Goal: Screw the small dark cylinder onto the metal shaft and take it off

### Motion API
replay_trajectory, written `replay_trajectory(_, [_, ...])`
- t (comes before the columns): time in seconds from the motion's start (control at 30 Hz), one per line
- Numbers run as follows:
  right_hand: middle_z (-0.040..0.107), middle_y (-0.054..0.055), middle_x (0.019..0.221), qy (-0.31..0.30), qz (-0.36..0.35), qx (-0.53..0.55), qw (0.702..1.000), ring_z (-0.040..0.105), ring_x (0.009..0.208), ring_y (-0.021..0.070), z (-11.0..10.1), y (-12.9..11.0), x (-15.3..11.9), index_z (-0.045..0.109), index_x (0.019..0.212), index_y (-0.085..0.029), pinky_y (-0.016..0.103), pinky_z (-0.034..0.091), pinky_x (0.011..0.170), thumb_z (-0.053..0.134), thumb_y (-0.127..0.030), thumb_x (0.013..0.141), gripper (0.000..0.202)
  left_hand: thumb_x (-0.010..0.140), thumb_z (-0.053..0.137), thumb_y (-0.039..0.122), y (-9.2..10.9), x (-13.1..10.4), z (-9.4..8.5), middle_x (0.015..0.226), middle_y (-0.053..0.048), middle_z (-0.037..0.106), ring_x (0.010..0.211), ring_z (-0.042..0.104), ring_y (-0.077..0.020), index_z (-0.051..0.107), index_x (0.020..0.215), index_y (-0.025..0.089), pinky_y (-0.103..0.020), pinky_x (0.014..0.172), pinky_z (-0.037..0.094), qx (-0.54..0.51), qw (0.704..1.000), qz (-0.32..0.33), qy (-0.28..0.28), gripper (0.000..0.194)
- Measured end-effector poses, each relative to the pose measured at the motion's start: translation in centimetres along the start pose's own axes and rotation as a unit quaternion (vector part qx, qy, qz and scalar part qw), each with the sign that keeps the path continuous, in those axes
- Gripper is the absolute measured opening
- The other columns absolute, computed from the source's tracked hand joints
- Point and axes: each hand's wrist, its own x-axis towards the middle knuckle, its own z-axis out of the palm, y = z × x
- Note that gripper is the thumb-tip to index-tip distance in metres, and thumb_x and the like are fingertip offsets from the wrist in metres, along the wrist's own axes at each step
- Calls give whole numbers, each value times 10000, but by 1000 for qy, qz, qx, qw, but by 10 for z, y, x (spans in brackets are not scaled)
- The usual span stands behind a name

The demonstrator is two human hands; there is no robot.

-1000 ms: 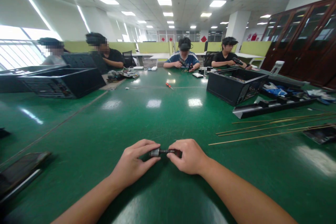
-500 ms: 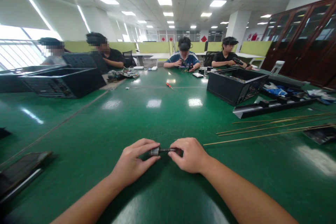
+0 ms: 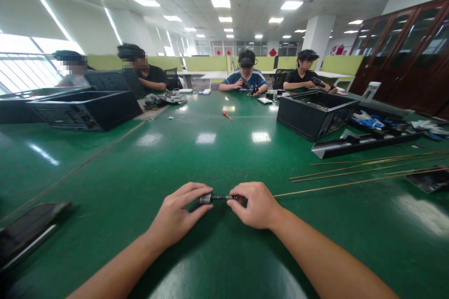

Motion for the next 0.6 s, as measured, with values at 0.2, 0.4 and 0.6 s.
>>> replay_trajectory(0.2, [712,38,768,2,-10,-17,1000,655,696,173,-3,2,0,698,880,-186,286,484,699,614,-273,882,121,845,681,226,1,2,-2,1057,-70,697,966,674,-182,691,1115,230,-316,874,576,-2,1000,0,-1,270])
replay_trajectory(0.4, [713,37,767,-2,-12,-24,1000,657,696,174,-4,3,0,702,888,-189,290,481,703,610,-282,885,130,851,670,225,-2,2,-3,1071,-81,692,967,675,-188,686,1143,232,-327,877,583,3,1000,5,-7,293])
replay_trajectory(0.6, [712,24,759,-9,-10,-27,1000,646,679,166,-5,2,0,704,893,-195,291,467,703,618,-279,880,121,854,669,212,-2,1,-4,1075,-76,689,977,667,-182,681,1147,234,-327,887,572,-5,1000,0,-8,294])
